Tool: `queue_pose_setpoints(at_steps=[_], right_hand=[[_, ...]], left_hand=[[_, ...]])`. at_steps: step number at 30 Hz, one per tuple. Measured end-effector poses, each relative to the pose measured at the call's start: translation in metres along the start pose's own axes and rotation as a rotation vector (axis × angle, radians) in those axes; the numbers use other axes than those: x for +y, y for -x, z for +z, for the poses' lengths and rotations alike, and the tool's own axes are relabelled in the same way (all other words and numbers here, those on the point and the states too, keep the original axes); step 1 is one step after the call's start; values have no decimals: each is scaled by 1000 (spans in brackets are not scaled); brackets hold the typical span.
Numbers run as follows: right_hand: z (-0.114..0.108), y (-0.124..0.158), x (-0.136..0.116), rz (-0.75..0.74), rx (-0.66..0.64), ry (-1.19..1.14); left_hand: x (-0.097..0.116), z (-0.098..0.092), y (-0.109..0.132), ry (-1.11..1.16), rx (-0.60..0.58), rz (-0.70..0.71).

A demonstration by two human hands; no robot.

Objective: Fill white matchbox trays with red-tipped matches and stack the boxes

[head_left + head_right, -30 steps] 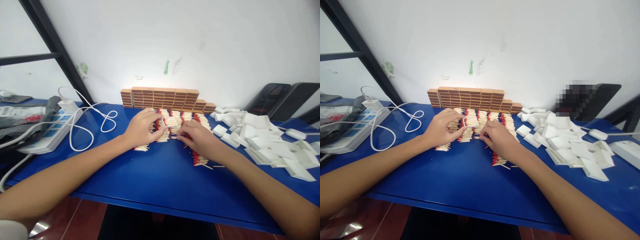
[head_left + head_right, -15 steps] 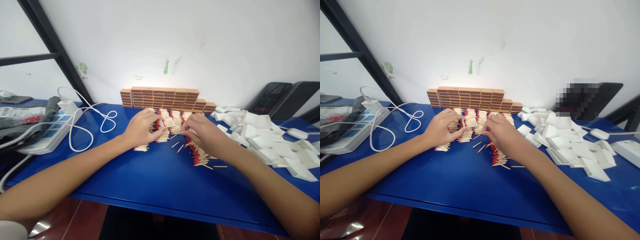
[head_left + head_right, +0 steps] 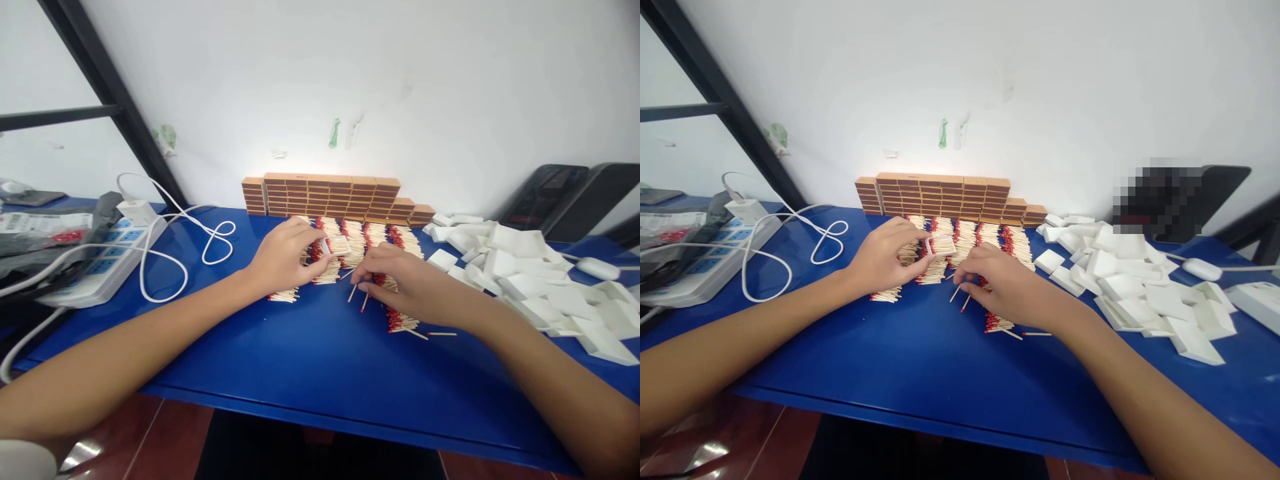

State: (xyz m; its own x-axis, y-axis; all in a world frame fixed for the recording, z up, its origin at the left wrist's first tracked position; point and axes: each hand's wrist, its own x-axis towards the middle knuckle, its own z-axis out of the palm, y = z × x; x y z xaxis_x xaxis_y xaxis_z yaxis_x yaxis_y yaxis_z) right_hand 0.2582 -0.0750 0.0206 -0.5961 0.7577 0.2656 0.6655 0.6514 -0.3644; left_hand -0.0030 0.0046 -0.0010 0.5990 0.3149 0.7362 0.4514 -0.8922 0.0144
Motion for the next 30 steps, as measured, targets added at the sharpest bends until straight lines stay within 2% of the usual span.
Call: queue_pose_setpoints(at_steps=[7,12,18,21,26,30], right_hand=[[17,-4,17,-10,125,124],[24,-4,19,-13,104,132],[21,-5,11,19,106,116],[16,-3,5,-1,72,38],[14,-1,0,-5,-78,-91],[18,-1,-1,-7,-69,-86]], left_hand=[[0,1,1,14,0,-2],[0,2,1,4,13,10],[0,2,1,2,4,18],[1,1,0,9,-1,10],[1,1,1,15,4,9],[0,2,1,15,12,21]])
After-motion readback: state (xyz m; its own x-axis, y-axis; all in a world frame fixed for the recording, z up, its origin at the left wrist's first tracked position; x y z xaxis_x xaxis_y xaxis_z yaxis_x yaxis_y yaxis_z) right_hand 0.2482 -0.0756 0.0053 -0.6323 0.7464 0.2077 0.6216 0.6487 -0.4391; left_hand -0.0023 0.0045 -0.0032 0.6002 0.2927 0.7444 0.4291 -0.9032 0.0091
